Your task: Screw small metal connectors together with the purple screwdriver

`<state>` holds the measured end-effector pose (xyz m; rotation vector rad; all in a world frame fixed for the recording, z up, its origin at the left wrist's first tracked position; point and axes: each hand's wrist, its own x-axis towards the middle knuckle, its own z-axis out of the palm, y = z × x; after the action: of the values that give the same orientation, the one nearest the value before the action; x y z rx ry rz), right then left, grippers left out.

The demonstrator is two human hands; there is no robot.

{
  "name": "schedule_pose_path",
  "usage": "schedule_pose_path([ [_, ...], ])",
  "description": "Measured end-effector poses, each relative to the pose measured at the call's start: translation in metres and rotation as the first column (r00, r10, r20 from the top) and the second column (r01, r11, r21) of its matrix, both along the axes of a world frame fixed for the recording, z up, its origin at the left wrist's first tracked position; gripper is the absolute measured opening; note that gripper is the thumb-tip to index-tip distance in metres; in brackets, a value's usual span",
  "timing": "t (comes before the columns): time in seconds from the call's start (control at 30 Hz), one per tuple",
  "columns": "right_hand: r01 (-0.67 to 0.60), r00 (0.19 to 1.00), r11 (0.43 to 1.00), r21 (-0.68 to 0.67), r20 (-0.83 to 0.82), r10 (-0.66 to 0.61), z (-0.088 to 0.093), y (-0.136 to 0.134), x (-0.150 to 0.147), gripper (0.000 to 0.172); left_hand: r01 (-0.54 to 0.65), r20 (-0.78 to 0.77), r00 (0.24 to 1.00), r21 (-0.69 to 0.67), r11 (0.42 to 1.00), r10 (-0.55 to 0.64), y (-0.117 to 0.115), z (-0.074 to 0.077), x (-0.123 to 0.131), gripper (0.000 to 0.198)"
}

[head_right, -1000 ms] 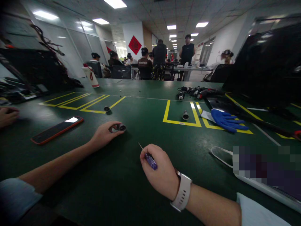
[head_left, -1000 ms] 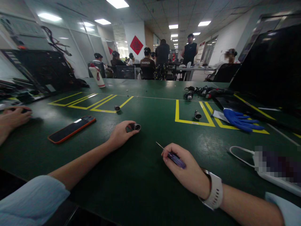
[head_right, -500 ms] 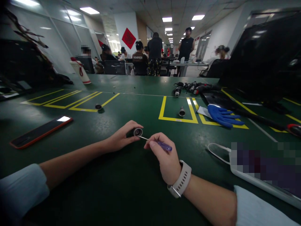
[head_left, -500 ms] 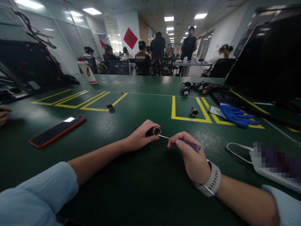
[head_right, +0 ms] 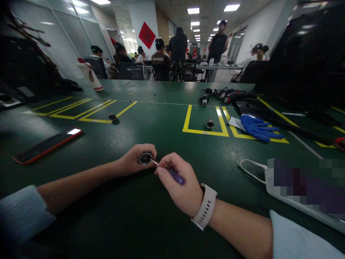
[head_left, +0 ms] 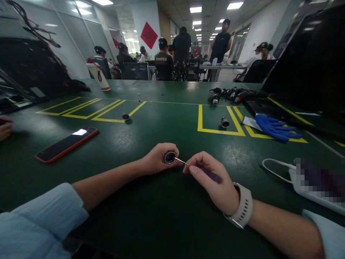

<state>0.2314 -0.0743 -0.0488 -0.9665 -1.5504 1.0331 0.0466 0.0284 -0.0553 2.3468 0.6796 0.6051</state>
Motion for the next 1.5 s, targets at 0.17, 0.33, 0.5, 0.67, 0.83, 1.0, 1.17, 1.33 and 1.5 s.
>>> schedule_pose_path([
  [0.17, 0.057, 0.973, 0.985, 0.166, 0.210, -0.092, 0.000, -0.006, -0.005, 0.009, -0.003, -0.060, 0.998, 0.073, 0.997, 0.007, -0.003, -0.002, 0.001, 0.022],
  [0.33, 0.048, 0.944, 0.975, 0.215, 0.311, -0.115, -0.002, -0.010, -0.008, 0.009, 0.037, -0.177, 0.984, 0.205, 0.978, 0.000, -0.005, -0.003, 0.002, 0.021],
  [0.5, 0.013, 1.000, 0.995, -0.099, 0.002, -0.013, -0.003, 0.001, -0.002, 0.013, 0.074, -0.177, 0.983, 0.192, 0.979, -0.040, -0.006, -0.001, 0.001, 0.020],
  [0.67, -0.149, 0.915, 0.918, -0.367, -0.402, -0.013, -0.007, 0.013, 0.001, 0.011, 0.045, -0.154, 0.988, 0.124, 0.991, -0.026, -0.005, -0.002, 0.000, 0.017],
  [0.83, -0.088, 0.941, 0.950, -0.299, -0.338, -0.019, -0.006, 0.009, 0.000, 0.012, 0.008, -0.148, 0.989, 0.083, 0.997, 0.004, -0.006, -0.001, 0.001, 0.018],
  [1.0, 0.047, 0.997, 0.986, -0.162, -0.046, -0.055, -0.002, 0.002, -0.001, 0.014, -0.007, -0.199, 0.979, 0.127, 0.992, 0.032, -0.007, -0.001, 0.002, 0.021],
  [1.17, -0.052, 0.977, 0.966, -0.252, -0.214, -0.003, -0.006, 0.007, 0.000, 0.013, -0.006, -0.167, 0.986, 0.130, 0.991, 0.028, -0.005, -0.003, 0.001, 0.021],
  [1.33, -0.134, 0.928, 0.924, -0.357, -0.372, -0.009, -0.006, 0.011, 0.002, 0.012, -0.020, -0.083, 0.996, 0.048, 0.999, 0.024, -0.005, -0.002, 0.000, 0.021],
  [1.5, -0.109, 0.941, 0.940, -0.322, -0.339, -0.007, -0.006, 0.009, 0.001, 0.012, -0.038, -0.055, 0.998, 0.022, 0.999, 0.039, -0.007, -0.001, 0.002, 0.022],
])
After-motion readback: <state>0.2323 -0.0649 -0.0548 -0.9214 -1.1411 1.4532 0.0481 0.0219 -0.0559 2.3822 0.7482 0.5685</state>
